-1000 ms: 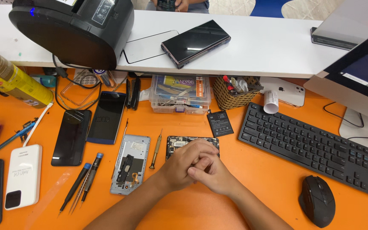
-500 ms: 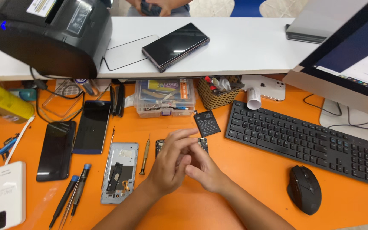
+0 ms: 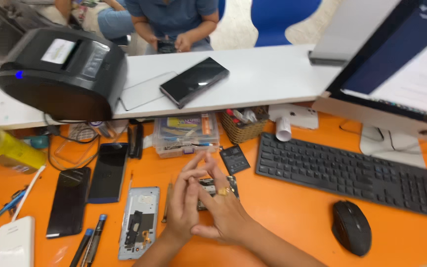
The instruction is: The person works on a disassembled smartphone motherboard on an orange desk, using tools to adjust internal components. They then pick up a separate smartphone, interact with its touchscreen, and place it down. The person also uses a computer keyboard and mouse before returning to the motherboard.
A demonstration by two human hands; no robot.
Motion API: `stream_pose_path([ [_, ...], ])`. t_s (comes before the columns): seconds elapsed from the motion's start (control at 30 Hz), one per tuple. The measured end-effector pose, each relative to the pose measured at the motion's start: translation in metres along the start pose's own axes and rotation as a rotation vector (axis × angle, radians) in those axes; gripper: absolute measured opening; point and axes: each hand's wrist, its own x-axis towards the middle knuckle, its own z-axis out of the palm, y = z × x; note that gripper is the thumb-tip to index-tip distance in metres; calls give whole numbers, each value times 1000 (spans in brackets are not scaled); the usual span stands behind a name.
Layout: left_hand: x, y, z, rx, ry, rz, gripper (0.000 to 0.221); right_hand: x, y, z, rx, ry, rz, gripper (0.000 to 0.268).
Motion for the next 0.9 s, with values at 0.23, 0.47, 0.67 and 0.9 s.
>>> stream_pose_path([
  [0.23, 3, -5, 3, 161, 91, 98, 33, -4, 6, -2, -295, 121, -31, 86],
  [0.47, -1, -10, 3, 402, 195, 248, 48, -8, 1, -2, -382, 169, -53, 79],
  [0.67, -1, -14, -2, 468, 151, 324, 46, -5, 1, -5, -273, 215, -43, 67],
  [0.9, -4, -13, -3, 786, -2, 391, 28, -21, -12, -73, -360, 281, 94, 67],
])
